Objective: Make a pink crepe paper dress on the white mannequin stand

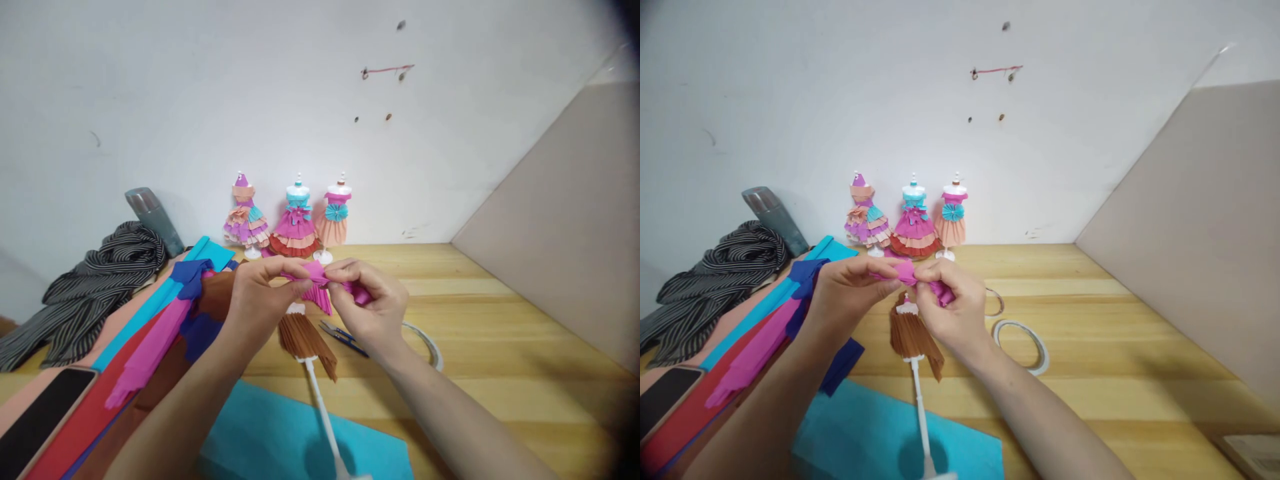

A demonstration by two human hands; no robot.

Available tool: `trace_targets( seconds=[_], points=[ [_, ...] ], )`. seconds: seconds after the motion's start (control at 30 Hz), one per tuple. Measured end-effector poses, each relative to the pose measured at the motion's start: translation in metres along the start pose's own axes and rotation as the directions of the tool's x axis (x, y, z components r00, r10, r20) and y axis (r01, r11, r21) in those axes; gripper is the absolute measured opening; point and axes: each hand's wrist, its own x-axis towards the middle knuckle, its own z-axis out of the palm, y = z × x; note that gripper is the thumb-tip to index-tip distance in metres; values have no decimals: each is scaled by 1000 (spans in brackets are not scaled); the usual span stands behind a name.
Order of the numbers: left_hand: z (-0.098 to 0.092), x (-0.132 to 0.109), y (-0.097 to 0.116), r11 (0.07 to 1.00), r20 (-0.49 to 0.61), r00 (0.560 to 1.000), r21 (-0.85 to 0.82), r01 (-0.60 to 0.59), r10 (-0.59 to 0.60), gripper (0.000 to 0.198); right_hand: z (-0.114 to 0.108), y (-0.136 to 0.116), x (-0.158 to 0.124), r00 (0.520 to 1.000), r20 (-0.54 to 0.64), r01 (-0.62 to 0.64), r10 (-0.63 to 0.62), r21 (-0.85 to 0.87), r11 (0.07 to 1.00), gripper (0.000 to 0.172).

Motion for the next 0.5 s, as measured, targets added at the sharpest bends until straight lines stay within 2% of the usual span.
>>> trace_targets(
  seconds=[0.1, 0.2, 0.27, 0.37, 0.43, 0.5],
  points=[
    [0, 0, 0, 997, 3, 998, -26, 66, -66, 7, 0, 1, -1, 1000, 7, 25, -25, 19, 1000, 14],
    [-1, 1, -2, 997, -10, 997, -24, 76, -76, 7, 1, 3, -2, 999, 19, 32, -32, 12, 999, 14],
    [-1, 2, -4, 999, -11, 999, -30, 31, -32, 7, 0, 3, -3, 999, 24, 37, -37, 15, 999, 14],
    [-1, 5, -6, 993, -2, 994, -43, -108, 108, 8, 0, 2, -2, 1000, 26, 15, -16, 48, 999, 15],
    [0, 7, -7, 983, 6, 984, -51, -176, 176, 10, 0, 1, -1, 999, 32, -40, 37, 70, 997, 14],
    [0, 8, -7, 980, 17, 981, -59, -191, 192, 11, 0, 0, 1, 991, 40, -130, 127, 85, 988, 12]
  ],
)
